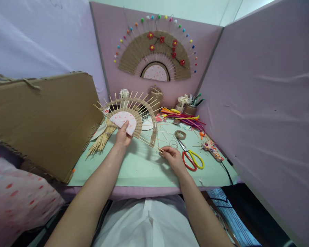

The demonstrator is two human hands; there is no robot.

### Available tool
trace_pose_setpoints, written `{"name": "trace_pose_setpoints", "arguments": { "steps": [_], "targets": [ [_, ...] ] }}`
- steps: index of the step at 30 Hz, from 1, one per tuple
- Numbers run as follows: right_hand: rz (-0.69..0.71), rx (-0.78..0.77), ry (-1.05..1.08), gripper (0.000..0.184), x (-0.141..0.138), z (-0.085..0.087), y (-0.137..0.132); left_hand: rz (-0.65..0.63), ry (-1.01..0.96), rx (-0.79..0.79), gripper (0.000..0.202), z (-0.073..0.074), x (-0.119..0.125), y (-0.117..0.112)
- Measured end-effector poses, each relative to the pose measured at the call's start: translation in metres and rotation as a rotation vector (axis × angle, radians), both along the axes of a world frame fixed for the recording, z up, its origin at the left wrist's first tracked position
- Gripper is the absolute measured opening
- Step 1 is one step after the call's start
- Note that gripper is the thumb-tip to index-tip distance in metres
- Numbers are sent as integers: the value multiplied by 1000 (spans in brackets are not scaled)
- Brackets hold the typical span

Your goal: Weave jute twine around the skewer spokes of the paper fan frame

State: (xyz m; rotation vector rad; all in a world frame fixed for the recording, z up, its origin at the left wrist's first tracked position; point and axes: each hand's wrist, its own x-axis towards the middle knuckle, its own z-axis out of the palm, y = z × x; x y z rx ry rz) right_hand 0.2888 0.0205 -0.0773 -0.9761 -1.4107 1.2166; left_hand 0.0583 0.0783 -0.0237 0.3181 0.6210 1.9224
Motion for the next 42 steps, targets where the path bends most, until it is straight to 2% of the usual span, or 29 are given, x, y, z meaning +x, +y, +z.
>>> {"name": "trace_pose_setpoints", "arguments": {
  "steps": [8,15,18,22,25,29,33,37,42],
  "targets": [
    [-19,-3,-9,22,1,5,-4,-8,-19,-31,37,3,0,-2],
    [-13,24,-35,22,1,1,-1,-40,-2,-24,33,1,6,-3],
    [-44,26,-48,25,1,-2,1,-197,74,-44,30,-2,15,-9],
    [-97,44,-106,28,2,-5,3,-573,326,-102,31,-9,31,-22],
    [-126,66,-150,28,2,-5,4,-697,459,-127,44,-13,41,-29],
    [-158,53,-178,27,2,-5,4,-707,459,-198,50,-17,48,-32],
    [-106,14,-174,28,3,-5,6,-733,399,-278,46,-27,54,-36],
    [-89,17,-214,29,3,-6,7,-779,361,-343,31,-34,64,-46],
    [-202,77,-316,26,-1,-4,3,-768,395,-347,16,-34,71,-52]
  ]
}}
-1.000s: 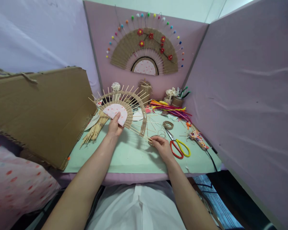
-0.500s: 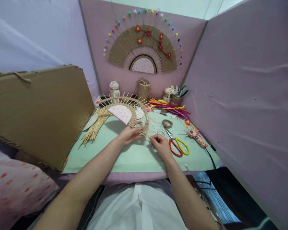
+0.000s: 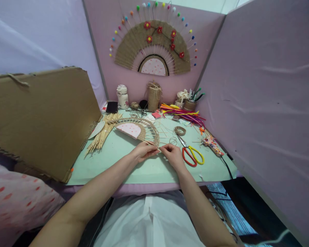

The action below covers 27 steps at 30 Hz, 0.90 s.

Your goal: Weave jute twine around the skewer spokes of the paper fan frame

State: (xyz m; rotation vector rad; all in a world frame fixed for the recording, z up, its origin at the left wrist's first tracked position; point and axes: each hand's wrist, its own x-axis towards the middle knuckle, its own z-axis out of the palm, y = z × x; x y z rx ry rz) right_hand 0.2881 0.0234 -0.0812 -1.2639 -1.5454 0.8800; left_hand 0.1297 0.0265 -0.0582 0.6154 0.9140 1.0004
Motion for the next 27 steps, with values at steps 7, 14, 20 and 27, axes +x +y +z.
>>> {"name": "trace_pose_setpoints", "arguments": {
  "steps": [7,14,20,27],
  "targets": [
    [-130,135,-131,28,-2,2,-5,-34,27,27,8,-1,0,3],
    [-152,93,-148,28,-1,4,-4,-36,53,20,8,-1,-2,2],
    [-132,78,-87,28,-1,6,-3,-40,23,-2,11,-2,-3,3],
    [-59,62,-8,28,0,5,-1,-13,-59,-116,7,1,-6,6]
  ]
}}
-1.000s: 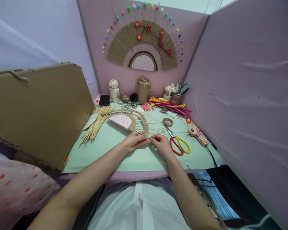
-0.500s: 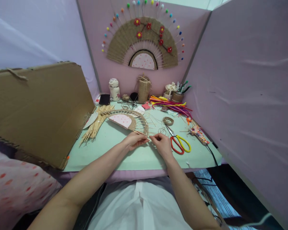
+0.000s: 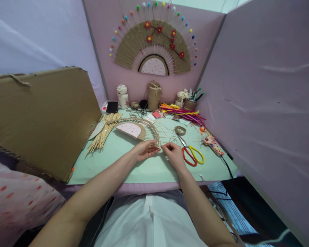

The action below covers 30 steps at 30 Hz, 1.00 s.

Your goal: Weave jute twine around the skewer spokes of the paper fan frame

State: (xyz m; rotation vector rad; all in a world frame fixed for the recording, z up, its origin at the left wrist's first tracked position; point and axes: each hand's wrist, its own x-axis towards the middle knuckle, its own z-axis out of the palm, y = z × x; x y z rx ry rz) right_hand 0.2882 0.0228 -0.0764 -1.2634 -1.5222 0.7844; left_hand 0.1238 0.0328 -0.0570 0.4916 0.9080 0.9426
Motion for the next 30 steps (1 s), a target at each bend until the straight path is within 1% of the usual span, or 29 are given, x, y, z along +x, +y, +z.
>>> {"name": "trace_pose_setpoints", "arguments": {
  "steps": [2,4,8,11,16,21,26,28,30],
  "targets": [
    [15,-14,15,28,0,-1,0,17,-31,-6,9,0,-1,2],
    [24,-20,24,30,1,-3,0,32,-35,30,6,0,-2,3],
    [34,-4,33,34,1,-2,-1,3,-27,136,29,1,-4,2],
    [29,13,44,36,1,1,-4,-28,-31,188,39,3,-6,1],
    [12,41,42,33,1,3,-11,-39,-55,224,40,5,-7,1],
    [-8,65,-8,30,10,-2,-23,-107,-67,233,38,6,-4,-4],
    [-3,71,23,26,20,0,-37,-132,-47,270,43,12,2,-10],
    [-5,83,43,24,20,1,-41,-133,-36,310,46,16,4,-9],
    [-11,83,79,22,18,1,-41,-139,-18,393,48,20,4,-7]
  ]
}}
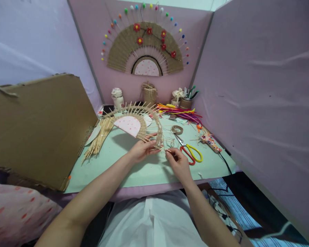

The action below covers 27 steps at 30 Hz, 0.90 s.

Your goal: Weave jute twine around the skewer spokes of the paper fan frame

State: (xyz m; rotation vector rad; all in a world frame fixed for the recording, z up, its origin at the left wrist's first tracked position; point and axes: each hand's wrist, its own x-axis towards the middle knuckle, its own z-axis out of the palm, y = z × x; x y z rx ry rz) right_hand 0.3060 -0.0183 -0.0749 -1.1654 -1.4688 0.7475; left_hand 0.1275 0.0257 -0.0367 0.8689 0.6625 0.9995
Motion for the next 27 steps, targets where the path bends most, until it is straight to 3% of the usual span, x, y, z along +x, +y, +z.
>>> {"name": "trace_pose_setpoints", "arguments": {
  "steps": [4,8,19,27],
  "targets": [
    [-12,-13,182,25,-6,-4,7,-13,45,213,49,11,-4,6],
    [-41,-40,311,27,-9,-9,16,15,94,316,48,20,-8,10],
    [-126,-11,195,30,-5,-13,19,51,82,295,51,5,-7,14],
    [-172,194,-85,25,-8,-15,15,152,125,266,50,-2,-8,15]
  ]
}}
